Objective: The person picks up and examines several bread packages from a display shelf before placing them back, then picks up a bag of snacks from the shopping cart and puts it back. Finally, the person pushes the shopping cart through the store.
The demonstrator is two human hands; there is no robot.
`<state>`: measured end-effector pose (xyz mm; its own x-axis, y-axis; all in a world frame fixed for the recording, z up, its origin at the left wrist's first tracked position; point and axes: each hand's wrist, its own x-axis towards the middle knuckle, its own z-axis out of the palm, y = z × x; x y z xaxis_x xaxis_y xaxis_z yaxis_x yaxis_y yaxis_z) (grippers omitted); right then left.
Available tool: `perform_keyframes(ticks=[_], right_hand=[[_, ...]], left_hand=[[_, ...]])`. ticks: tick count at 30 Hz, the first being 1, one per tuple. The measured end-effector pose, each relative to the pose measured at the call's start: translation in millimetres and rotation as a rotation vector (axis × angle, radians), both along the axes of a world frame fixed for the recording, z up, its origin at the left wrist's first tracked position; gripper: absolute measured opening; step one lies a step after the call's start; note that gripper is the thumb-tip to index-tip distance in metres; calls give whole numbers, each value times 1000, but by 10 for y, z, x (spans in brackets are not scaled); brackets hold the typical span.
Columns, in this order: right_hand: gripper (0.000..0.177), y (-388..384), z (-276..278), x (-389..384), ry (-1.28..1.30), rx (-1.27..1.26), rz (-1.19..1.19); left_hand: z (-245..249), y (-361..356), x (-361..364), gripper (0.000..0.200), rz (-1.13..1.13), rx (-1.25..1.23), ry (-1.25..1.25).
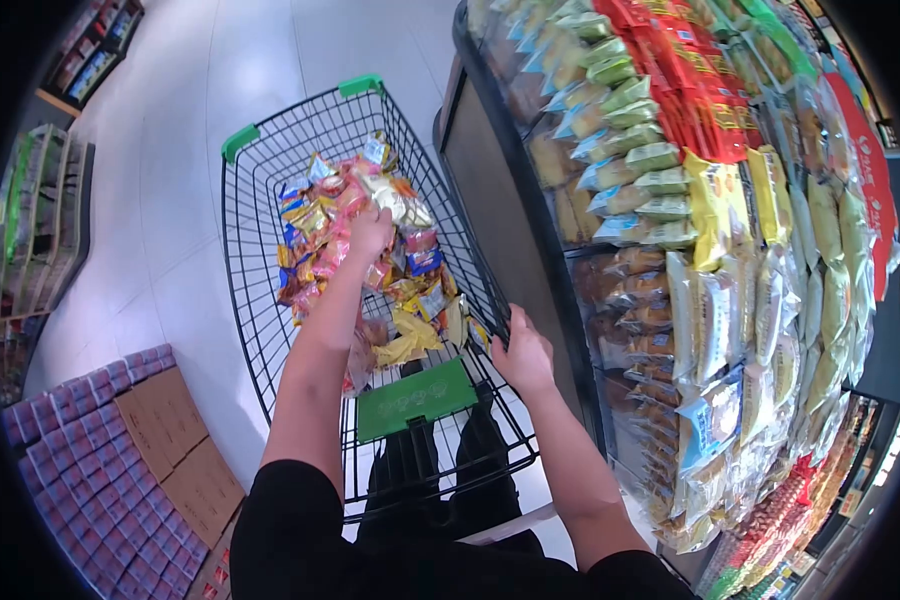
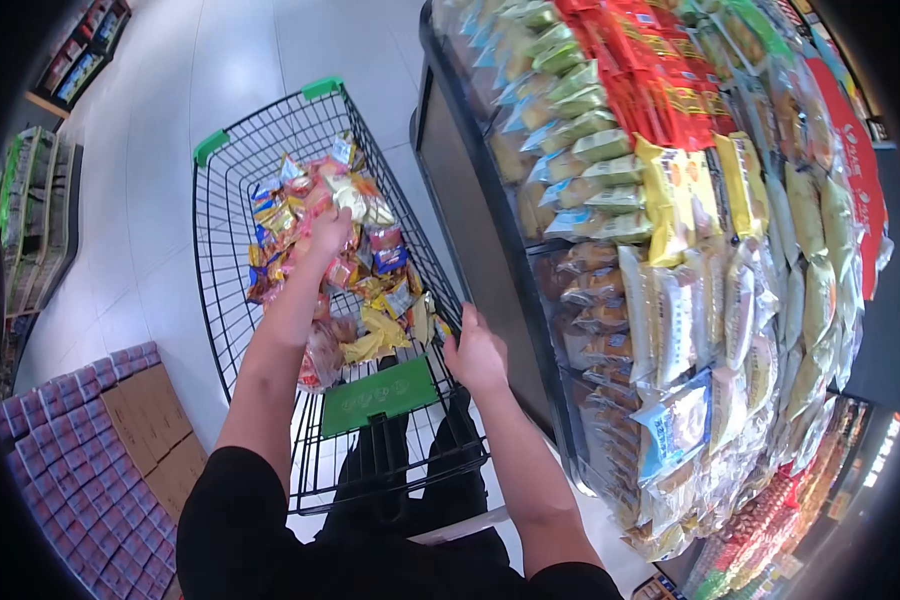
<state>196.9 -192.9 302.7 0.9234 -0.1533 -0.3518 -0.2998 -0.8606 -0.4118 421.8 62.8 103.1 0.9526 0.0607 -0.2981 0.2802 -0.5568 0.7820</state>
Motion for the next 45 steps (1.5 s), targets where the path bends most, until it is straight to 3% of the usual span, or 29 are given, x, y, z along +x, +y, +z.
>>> perform_keyframes(ticks=[2,4,6,8,10,12,14,15,17,22,26,30,32,36,40,45], right_hand=[[59,-59,57,6,5,17,-15],[66,-98,193,8,66,57,9],[72,-92,311,-42,-23,105,11],[78,-114,418,-110,-119,143,19],[90,-119,497,-245,-265,99,250],[97,-67,711,-389,-333,232,304],[103,57,1126,-566,-215,229,577],[103,107,1258,-687,-227,226,574],[103,134,1505,-869,-152,492,639],[97,-230,2376,-1020,-340,478,565],[85,-681,3301,-1091,-538,438,602],[85,-1445,3976,-1220,-803,213,368],[88,-1993,4307,-1242,-820,-16,203],[90,-3084,4765,-1222,-795,-378,-232],[86,-3935,4951,-1099,-504,-569,-453],[86,-4446,4787,-922,-360,-550,-493]], left_hand=[[296,-96,-284,37,48,-484,5],[649,-58,-744,34,136,-522,78],[1075,16,-1299,37,47,-417,-73],[1752,112,-1849,33,-79,-215,65],[2019,204,-2432,34,-174,-138,21],[2508,121,-2928,35,-135,-16,207],[2971,36,-3350,35,-190,-182,168],[3235,-70,-3506,34,-162,-243,177],[3606,-210,-3727,32,-213,-315,104],[4296,-554,-4001,26,-348,-328,-121],[4601,-819,-4070,22,-433,-479,-303],[4823,-1097,-4225,18,-520,-429,-480],[4770,-1135,-4442,19,-603,-80,-423],[4337,-1030,-4883,26,-671,257,-267],[3998,-935,-5191,28,-628,327,-175],[4041,-959,-5248,28,-550,334,-201]])
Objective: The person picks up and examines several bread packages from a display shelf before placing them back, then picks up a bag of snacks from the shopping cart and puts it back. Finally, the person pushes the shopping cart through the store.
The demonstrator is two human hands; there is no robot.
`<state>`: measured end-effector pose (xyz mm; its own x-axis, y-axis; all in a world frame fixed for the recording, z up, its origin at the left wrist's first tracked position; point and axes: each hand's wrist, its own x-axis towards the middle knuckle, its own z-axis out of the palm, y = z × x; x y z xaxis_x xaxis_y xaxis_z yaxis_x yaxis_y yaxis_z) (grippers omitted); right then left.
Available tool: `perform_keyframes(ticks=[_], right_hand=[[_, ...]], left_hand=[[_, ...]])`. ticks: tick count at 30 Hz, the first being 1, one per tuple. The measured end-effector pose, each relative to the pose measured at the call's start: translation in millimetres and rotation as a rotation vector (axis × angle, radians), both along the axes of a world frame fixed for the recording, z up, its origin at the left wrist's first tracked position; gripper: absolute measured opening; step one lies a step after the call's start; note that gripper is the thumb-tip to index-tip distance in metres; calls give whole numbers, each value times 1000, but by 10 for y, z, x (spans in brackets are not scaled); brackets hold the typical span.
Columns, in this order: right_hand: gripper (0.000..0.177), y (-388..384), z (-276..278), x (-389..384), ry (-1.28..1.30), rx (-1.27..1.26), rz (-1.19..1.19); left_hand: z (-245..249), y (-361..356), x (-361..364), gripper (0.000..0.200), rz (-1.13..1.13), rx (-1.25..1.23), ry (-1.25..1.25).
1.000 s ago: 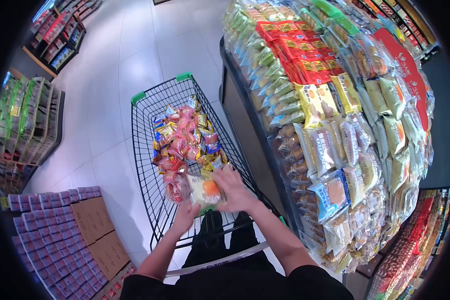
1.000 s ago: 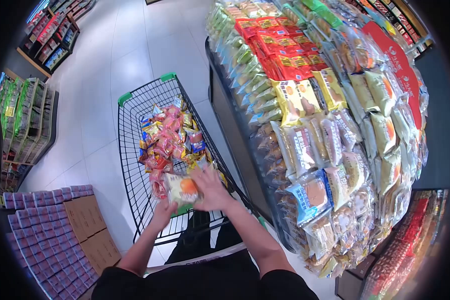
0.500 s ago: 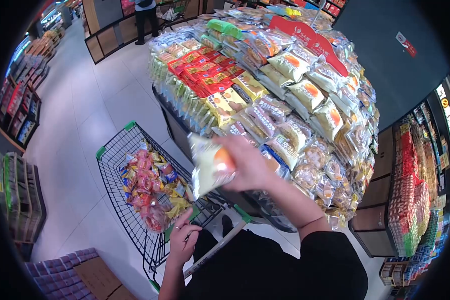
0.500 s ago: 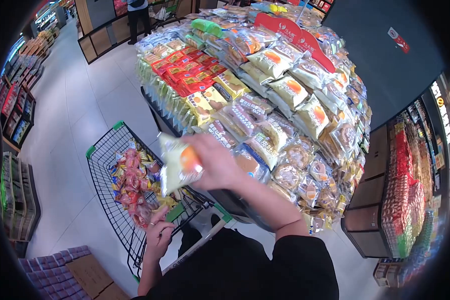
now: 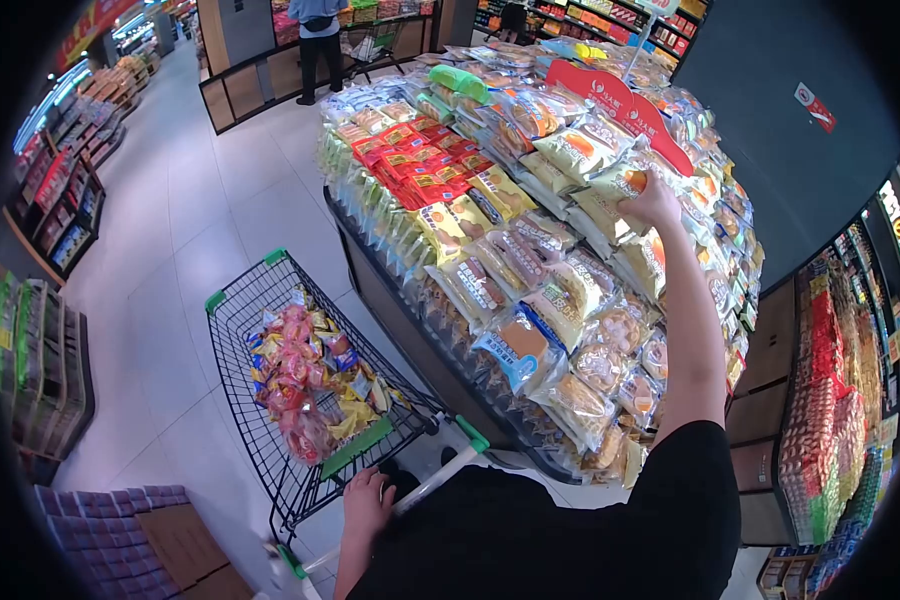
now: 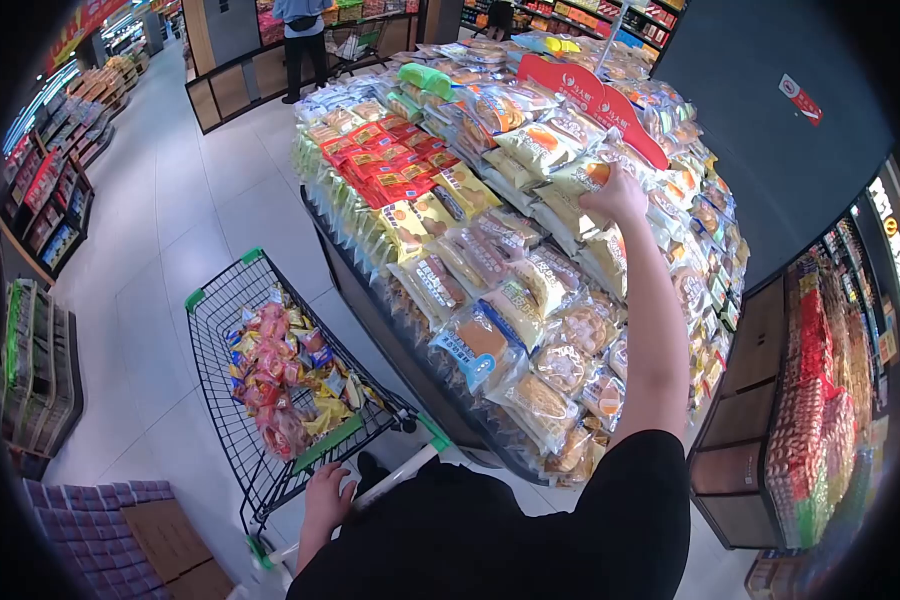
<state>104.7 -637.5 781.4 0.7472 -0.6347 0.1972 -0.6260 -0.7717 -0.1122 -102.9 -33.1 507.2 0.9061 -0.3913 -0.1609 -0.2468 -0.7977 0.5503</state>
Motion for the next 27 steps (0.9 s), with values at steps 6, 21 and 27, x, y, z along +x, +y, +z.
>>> perform_keyframes(ticks=[6,21,27], right_hand=[[78,-198,-96,104,42,48,-10],[88,1013,-92,-122,-354,-182,536],[63,2772,-1044,-70,-101,390,992]], left_hand=[[-71,-34,-81,26,-3,-30,-9],[-35,118,24,30,13,-99,149],[-261,289,352,31,-11,-209,276]])
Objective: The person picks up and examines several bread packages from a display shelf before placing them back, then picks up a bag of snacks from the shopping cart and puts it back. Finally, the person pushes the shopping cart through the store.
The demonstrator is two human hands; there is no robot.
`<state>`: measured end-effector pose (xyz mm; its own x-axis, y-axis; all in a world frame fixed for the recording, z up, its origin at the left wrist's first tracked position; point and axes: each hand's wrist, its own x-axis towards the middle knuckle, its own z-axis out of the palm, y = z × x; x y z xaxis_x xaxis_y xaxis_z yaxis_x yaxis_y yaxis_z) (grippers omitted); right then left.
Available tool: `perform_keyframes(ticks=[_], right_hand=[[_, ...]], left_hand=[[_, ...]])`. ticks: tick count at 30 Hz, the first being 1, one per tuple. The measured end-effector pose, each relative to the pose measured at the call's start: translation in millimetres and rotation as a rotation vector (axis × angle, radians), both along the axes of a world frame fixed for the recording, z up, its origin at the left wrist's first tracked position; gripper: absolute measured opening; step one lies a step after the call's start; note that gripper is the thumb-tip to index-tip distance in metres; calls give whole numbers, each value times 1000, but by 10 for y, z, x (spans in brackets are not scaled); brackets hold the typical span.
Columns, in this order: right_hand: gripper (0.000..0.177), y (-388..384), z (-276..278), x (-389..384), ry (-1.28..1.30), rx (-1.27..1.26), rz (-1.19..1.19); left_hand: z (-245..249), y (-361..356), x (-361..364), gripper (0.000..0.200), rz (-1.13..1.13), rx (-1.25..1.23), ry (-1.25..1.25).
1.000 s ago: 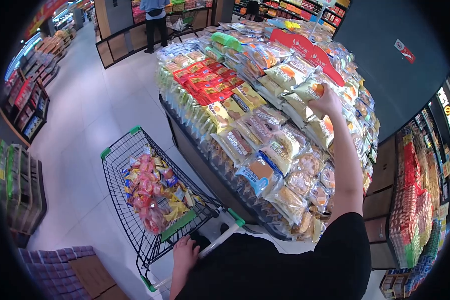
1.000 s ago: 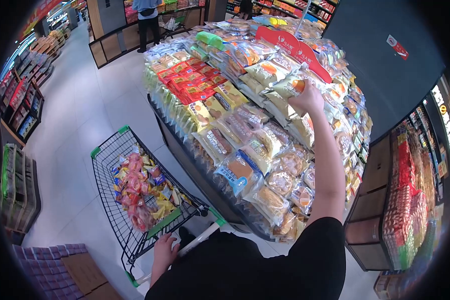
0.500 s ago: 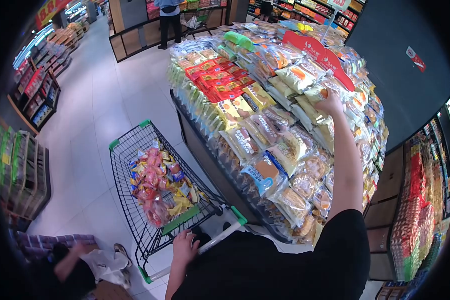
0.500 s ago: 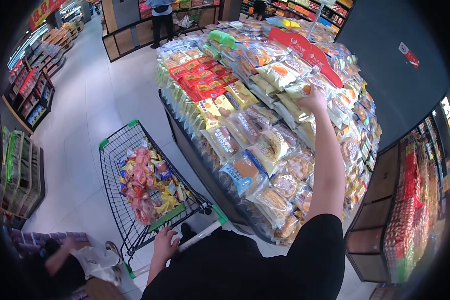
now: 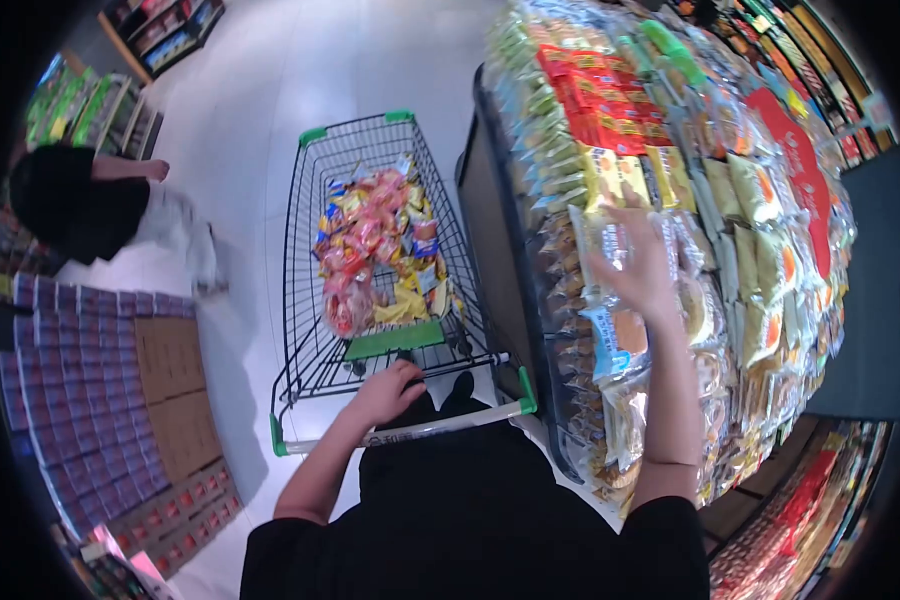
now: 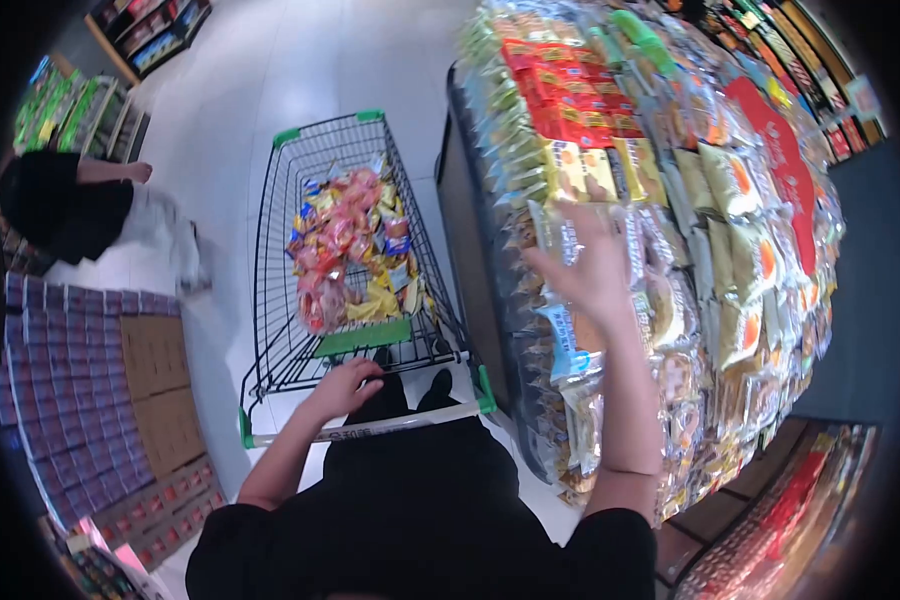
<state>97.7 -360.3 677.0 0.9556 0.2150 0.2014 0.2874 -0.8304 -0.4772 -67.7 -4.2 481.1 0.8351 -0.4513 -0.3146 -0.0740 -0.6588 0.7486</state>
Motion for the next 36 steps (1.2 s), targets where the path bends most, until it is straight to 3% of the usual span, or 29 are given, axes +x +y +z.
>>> perform_keyframes(ticks=[2,5,7,10,12,14,15,17,19,20,25,26,28,32,34,36], right_hand=[[65,476,-692,157,166,101,106],[78,911,-1892,403,345,56,138],[91,1072,-2548,540,555,-60,-89],[96,1311,-3167,794,718,-2,-281],[86,1452,-3405,863,726,-1,-358],[73,1550,-3702,967,767,135,-337],[52,1609,-3715,1054,744,30,-391],[46,1654,-3611,1235,782,-54,-393],[35,1679,-3635,1343,780,-181,-393],[35,1689,-3664,1379,794,-181,-398],[32,1684,-3928,1614,808,-257,-409],[32,1687,-3926,1638,831,-258,-423],[30,1721,-3917,1722,830,-231,-414],[17,1671,-4024,1697,665,-192,-427],[17,1641,-4039,1727,674,-181,-432],[17,1623,-4022,1764,683,-169,-438]], left_hand=[[-29,64,198,30,25,30,-13],[-216,288,572,28,64,31,-28],[-516,461,806,26,92,-5,-14],[-1145,781,1122,24,176,20,91],[-1574,950,1315,24,294,-7,337],[-2023,1065,1489,23,301,2,304],[-2195,1098,1608,22,347,-41,287],[-2733,1186,1864,22,388,-79,281],[-3421,1273,2120,22,736,-397,680],[-3549,1256,2298,22,733,-390,693],[-4353,994,3169,37,1179,-480,750],[-4473,963,3292,37,1170,-464,773],[-4631,885,3608,36,1344,-703,875],[-4767,892,4039,33,1215,-932,863],[-4442,882,4238,28,1241,-1061,817],[-4253,982,4327,28,1286,-1008,832]])
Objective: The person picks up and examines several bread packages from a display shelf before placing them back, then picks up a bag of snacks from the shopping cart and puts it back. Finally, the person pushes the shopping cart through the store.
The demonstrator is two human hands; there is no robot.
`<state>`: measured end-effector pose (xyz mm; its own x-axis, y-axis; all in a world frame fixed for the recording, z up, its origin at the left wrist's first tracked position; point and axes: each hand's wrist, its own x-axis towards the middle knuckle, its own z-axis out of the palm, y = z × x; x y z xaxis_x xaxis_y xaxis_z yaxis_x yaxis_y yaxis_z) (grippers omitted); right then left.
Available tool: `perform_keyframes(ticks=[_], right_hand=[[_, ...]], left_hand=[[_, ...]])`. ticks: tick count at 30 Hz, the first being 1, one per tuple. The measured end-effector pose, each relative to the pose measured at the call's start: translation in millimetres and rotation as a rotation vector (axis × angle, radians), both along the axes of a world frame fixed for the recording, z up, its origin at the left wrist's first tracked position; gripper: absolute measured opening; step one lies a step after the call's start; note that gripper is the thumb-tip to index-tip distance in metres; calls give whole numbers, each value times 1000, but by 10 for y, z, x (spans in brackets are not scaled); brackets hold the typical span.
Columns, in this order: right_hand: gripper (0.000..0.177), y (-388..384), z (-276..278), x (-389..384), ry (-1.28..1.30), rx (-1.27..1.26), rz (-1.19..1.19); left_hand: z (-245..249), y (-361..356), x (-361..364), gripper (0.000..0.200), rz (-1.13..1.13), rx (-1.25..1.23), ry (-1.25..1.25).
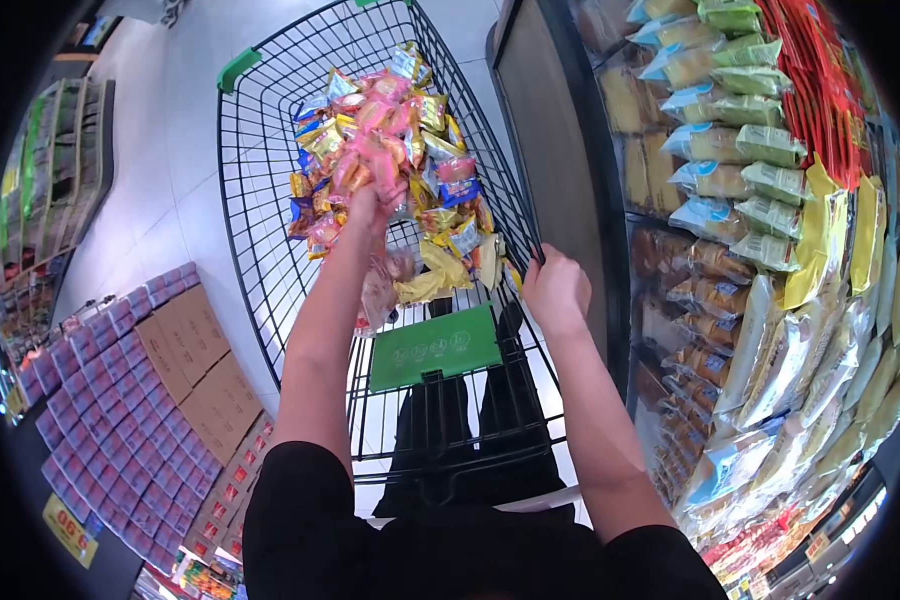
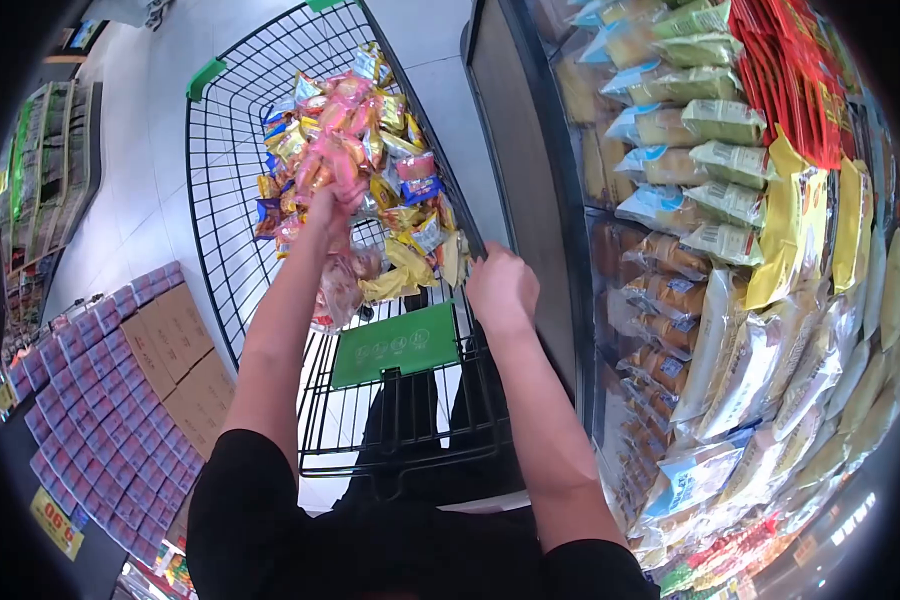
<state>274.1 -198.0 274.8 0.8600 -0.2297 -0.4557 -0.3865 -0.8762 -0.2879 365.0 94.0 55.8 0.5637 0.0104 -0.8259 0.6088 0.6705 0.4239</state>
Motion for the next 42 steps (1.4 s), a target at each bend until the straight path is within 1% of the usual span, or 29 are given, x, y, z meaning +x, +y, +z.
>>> perform_keyframes(ticks=[2,3,5,6,8,9,11,12,13,14,15,17,18,20,21,22,23,24,25,26,28,30,32,33,35,40,42], right_hand=[[18,3,26,22,19,1,4],[18,-22,1,30,20,1,2],[18,-53,-32,39,-19,14,12],[18,-60,-33,42,-18,14,10],[18,-61,-20,50,-4,9,5],[18,-60,-29,44,-3,9,2],[19,-58,-53,29,-8,14,5],[19,-49,-50,26,-7,14,3],[19,-37,-46,24,-12,16,1],[20,-28,-42,22,-18,19,-2],[20,-24,-40,27,-19,18,-5],[22,-25,-39,46,18,17,-18],[22,-29,-42,54,16,14,-21],[23,-33,-46,69,11,21,-18],[23,-28,-26,90,9,18,-21],[25,-17,6,117,60,11,-15],[27,-8,17,131,110,4,-9],[27,-4,8,128,108,1,-13],[27,1,3,119,110,7,-13],[27,4,1,109,112,12,-14],[26,3,-30,108,60,24,-22],[26,3,-21,111,9,35,-29],[26,8,12,118,43,44,-31],[26,12,10,118,37,42,-33],[29,18,3,104,124,35,-30],[29,-1,10,142,106,35,-22],[29,-1,-1,137,103,30,-11]], left_hand=[[-52,224,115,38,-227,136,-236],[-4,220,199,38,-229,136,-236],[178,212,383,46,-100,268,-168],[107,235,403,46,-102,268,-168],[-31,276,387,43,-398,416,-114],[-142,336,337,43,-400,416,-114],[-443,442,163,30,-858,495,-113],[-667,442,25,30,-860,495,-112],[-917,438,-139,26,-1057,725,-135],[-1029,431,-251,24,-1250,959,-158],[-1006,359,-337,24,-1253,958,-161],[-957,101,-497,15,-912,502,42],[-1004,9,-505,15,-914,501,38],[-1297,-113,-578,37,-433,363,289],[-1957,147,-625,30,-503,345,401],[-1782,50,-601,30,-507,344,398],[-1592,-74,-625,29,-276,160,344],[-1575,-129,-651,30,-45,-23,287],[-1560,-169,-628,34,134,16,328],[-1534,-181,-605,34,131,13,326],[-1445,-186,-542,39,247,-25,328],[-1407,-221,-534,38,276,-16,325],[-1432,-247,-528,38,413,-15,394],[-1618,-169,-586,39,396,-36,403],[-1582,-170,-630,39,404,-8,374],[-1463,-151,-522,39,384,58,270],[-1411,-103,-484,36,281,52,224]])
